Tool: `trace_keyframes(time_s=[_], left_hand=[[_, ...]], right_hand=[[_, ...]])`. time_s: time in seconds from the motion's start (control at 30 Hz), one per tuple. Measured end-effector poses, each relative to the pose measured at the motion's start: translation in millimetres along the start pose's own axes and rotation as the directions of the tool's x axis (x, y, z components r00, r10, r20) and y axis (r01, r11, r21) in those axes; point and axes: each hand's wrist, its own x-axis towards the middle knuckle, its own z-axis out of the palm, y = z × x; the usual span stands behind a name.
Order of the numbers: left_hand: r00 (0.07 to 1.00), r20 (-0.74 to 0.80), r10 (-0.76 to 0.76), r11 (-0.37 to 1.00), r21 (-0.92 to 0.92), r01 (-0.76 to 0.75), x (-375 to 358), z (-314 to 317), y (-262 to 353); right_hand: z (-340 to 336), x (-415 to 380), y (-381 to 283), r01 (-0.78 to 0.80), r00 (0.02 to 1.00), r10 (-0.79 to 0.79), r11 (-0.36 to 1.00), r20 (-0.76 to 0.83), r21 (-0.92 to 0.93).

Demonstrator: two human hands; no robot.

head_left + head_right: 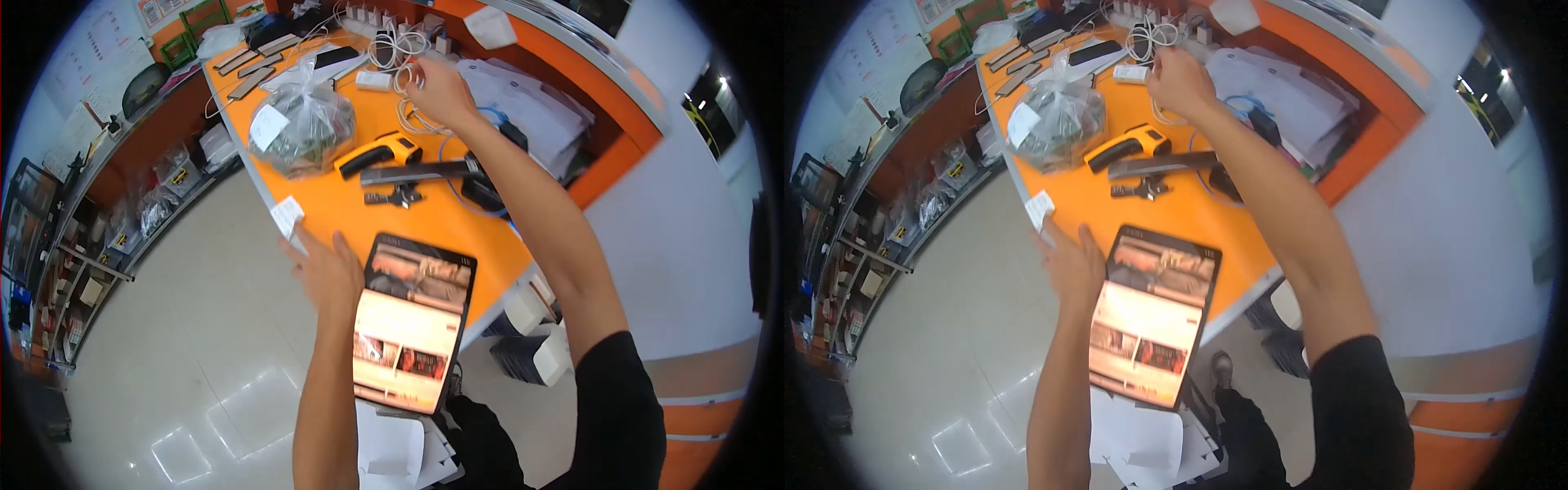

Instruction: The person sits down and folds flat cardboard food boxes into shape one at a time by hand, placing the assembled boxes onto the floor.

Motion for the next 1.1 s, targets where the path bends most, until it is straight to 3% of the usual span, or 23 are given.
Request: trace_keyframes(time_s=[0.07,0.17,0.27,0.3,0.37,0.47,0.53,0.8,0.9,1.0,1.03,1.1], left_hand=[[0.999,-0.042,0.017,0.999,0.049,-0.015,5,10,-1],[0.998,-0.048,-0.027,0.995,0.099,0.032,8,8,3],[0.996,-0.014,-0.092,0.988,0.126,0.093,16,4,17],[0.992,0.014,-0.125,0.983,0.138,0.122,14,3,19],[0.990,0.017,-0.137,0.979,0.152,0.133,15,5,20],[0.992,0.010,-0.128,0.979,0.160,0.125,17,4,21],[0.993,0.003,-0.118,0.979,0.169,0.116,18,4,19],[0.997,-0.033,-0.065,0.975,0.211,0.070,15,13,10],[0.995,-0.001,-0.097,0.980,0.177,0.095,16,8,16],[0.995,0.007,-0.097,0.980,0.173,0.095,16,8,14],[0.996,-0.001,-0.091,0.981,0.174,0.090,17,8,12],[0.997,-0.004,-0.076,0.981,0.176,0.076,16,9,11]], right_hand=[[42,61,31,0.000,0.999,-0.003,0.997,-0.040,-0.073],[89,141,68,-0.196,0.979,0.193,0.979,-0.070,-0.046],[103,177,70,-0.108,0.991,0.086,0.969,-0.106,-0.224],[95,183,61,-0.083,0.991,0.115,0.923,0.064,-0.376],[96,197,57,-0.050,0.975,0.134,0.909,0.178,-0.413],[107,217,60,-0.009,0.922,0.161,0.918,0.351,-0.397],[121,224,76,0.096,0.914,0.034,0.950,0.405,-0.296],[124,220,87,0.096,0.939,0.030,0.933,0.342,-0.346],[123,226,89,0.106,0.920,0.036,0.936,0.391,-0.335],[132,227,102,0.187,0.931,-0.059,0.924,0.360,-0.332],[130,219,104,0.305,0.942,-0.209,0.862,0.264,-0.405],[125,229,97,0.160,0.927,-0.060,0.956,0.370,-0.246]])
